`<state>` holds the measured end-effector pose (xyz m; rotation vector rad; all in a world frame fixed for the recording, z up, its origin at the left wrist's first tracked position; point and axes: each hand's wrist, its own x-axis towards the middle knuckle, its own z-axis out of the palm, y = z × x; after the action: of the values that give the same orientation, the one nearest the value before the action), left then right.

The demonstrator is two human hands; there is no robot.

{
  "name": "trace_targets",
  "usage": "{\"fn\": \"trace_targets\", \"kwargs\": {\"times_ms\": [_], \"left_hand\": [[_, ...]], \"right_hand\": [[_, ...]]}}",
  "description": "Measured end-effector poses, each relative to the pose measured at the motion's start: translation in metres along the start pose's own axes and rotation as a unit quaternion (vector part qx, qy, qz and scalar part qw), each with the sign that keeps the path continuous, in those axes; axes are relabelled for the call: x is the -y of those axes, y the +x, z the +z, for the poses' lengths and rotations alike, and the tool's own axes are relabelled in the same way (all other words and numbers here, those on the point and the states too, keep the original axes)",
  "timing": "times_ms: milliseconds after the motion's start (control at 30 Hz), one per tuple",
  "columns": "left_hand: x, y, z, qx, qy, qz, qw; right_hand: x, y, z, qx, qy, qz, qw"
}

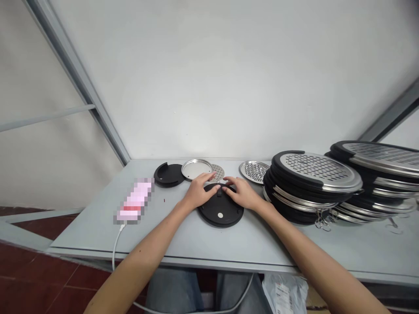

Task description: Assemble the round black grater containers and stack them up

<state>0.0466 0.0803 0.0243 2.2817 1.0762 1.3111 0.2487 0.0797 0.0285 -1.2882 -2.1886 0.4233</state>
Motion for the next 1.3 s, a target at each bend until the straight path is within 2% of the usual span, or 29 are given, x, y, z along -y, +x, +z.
{"fn": "trace_targets", "kwargs": {"times_ms": [100,233,400,467,533,633,733,833,967,1167,1300], "left_hand": [[0.003,-0.003,-0.005,-0.038,0.016,-0.017,0.999],[0.003,-0.004,-0.007,-0.044,0.034,-0.035,0.998],[-0.002,-0.003,-0.009,-0.056,-0.006,-0.078,0.995],[-0.004,-0.003,-0.012,-0.027,-0.057,-0.104,0.993],[-0.006,-0.002,-0.015,0.028,-0.114,-0.12,0.986],[-0.01,-0.001,-0.021,0.106,-0.192,-0.14,0.965],[-0.014,0.0,-0.025,0.139,-0.25,-0.185,0.94],[-0.016,0.001,-0.028,0.133,-0.281,-0.198,0.93],[-0.018,0.003,-0.032,0.107,-0.29,-0.197,0.93],[-0.018,0.006,-0.04,0.061,-0.248,-0.164,0.953],[-0.017,0.009,-0.043,0.049,-0.216,-0.15,0.964]], "right_hand": [[0.001,0.0,0.0,0.015,0.012,-0.016,1.0],[-0.001,0.001,0.001,0.024,0.122,0.039,0.991],[0.0,0.003,0.0,-0.006,0.325,0.097,0.941],[0.002,0.003,-0.002,-0.035,0.373,0.103,0.921],[0.004,0.004,-0.005,-0.071,0.401,0.094,0.908],[0.004,0.004,-0.007,-0.121,0.415,0.064,0.899],[0.002,0.005,-0.009,-0.145,0.413,0.032,0.899],[0.002,0.006,-0.011,-0.147,0.403,0.022,0.903],[0.004,0.006,-0.014,-0.16,0.371,0.018,0.914],[0.005,0.006,-0.011,-0.191,0.345,-0.002,0.919],[0.001,0.004,-0.006,-0.187,0.31,-0.034,0.932]]}}
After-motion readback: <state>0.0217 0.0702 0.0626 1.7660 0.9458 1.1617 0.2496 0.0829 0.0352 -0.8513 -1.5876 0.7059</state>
